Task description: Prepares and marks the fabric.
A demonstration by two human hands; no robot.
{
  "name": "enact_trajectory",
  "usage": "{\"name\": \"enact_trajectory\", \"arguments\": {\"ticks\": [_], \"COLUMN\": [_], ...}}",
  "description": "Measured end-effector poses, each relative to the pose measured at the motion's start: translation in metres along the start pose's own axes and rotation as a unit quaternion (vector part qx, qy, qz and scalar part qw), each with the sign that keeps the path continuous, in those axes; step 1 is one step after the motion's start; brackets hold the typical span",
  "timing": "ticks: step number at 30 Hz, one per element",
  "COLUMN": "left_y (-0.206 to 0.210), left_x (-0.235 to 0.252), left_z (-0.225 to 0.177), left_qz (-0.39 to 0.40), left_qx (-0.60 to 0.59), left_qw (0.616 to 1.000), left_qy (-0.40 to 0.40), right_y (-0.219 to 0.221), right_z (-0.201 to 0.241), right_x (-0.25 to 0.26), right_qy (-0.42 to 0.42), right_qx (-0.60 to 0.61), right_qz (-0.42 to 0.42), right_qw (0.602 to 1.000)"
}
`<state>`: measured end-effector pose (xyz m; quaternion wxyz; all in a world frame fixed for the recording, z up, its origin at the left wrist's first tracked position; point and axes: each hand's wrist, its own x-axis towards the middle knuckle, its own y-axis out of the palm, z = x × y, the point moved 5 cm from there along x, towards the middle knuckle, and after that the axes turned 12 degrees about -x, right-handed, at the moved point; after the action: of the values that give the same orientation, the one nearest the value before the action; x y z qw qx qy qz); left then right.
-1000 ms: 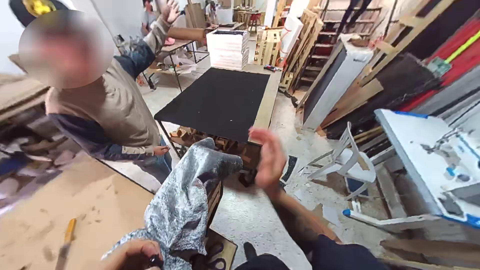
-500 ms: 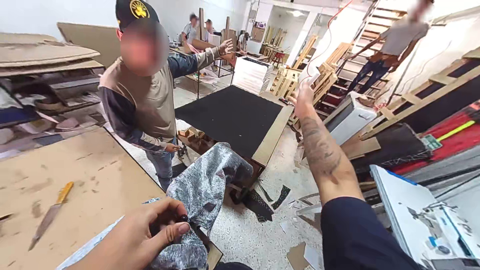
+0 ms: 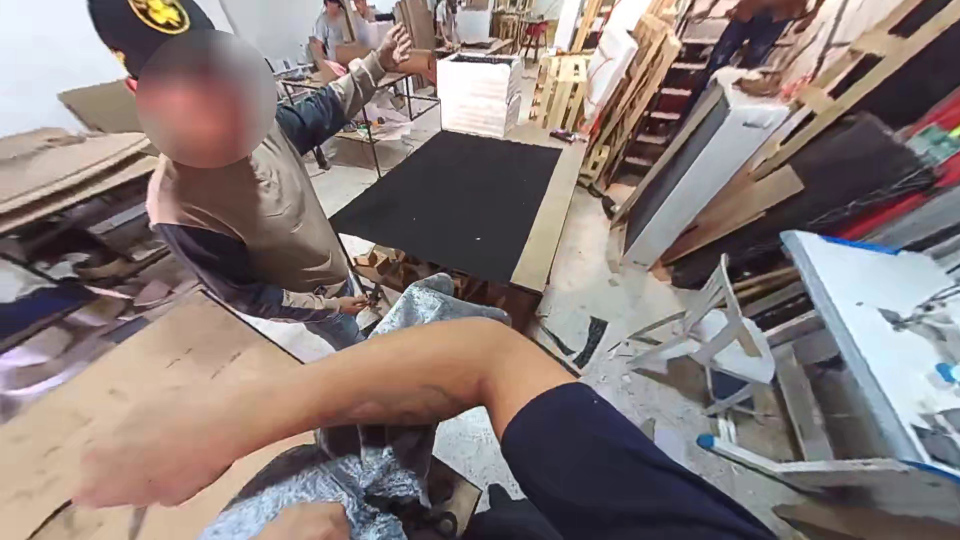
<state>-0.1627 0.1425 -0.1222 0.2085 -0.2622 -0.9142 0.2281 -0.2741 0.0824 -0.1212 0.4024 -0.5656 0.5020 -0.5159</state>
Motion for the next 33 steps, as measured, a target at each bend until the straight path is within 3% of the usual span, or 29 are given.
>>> {"name": "enact_trajectory", "arguments": {"ticks": [3, 6, 10, 22, 33], "left_y": [0.0, -0.008, -0.012, -0.017, -0.017], "left_x": [0.005, 0.005, 0.005, 0.003, 0.012], "left_z": [0.003, 0.008, 0.013, 0.024, 0.022], "left_qz": [0.041, 0.016, 0.004, 0.014, 0.028], "left_qx": [-0.014, -0.047, -0.051, -0.032, -0.084], "left_qw": [0.999, 0.999, 0.998, 0.999, 0.995], "left_qy": [0.01, -0.02, -0.03, -0.008, -0.034], "right_y": [0.028, 0.027, 0.019, 0.019, 0.015], "right_z": [0.002, 0.0, 0.001, -0.005, -0.01], "right_x": [-0.018, -0.026, -0.018, -0.016, -0.024], "right_qy": [-0.048, -0.103, -0.145, -0.143, -0.074], "right_qx": [0.093, 0.132, 0.095, 0.097, 0.179], "right_qz": [0.107, 0.175, 0.14, 0.143, 0.162], "right_qw": [0.989, 0.97, 0.975, 0.974, 0.968]}}
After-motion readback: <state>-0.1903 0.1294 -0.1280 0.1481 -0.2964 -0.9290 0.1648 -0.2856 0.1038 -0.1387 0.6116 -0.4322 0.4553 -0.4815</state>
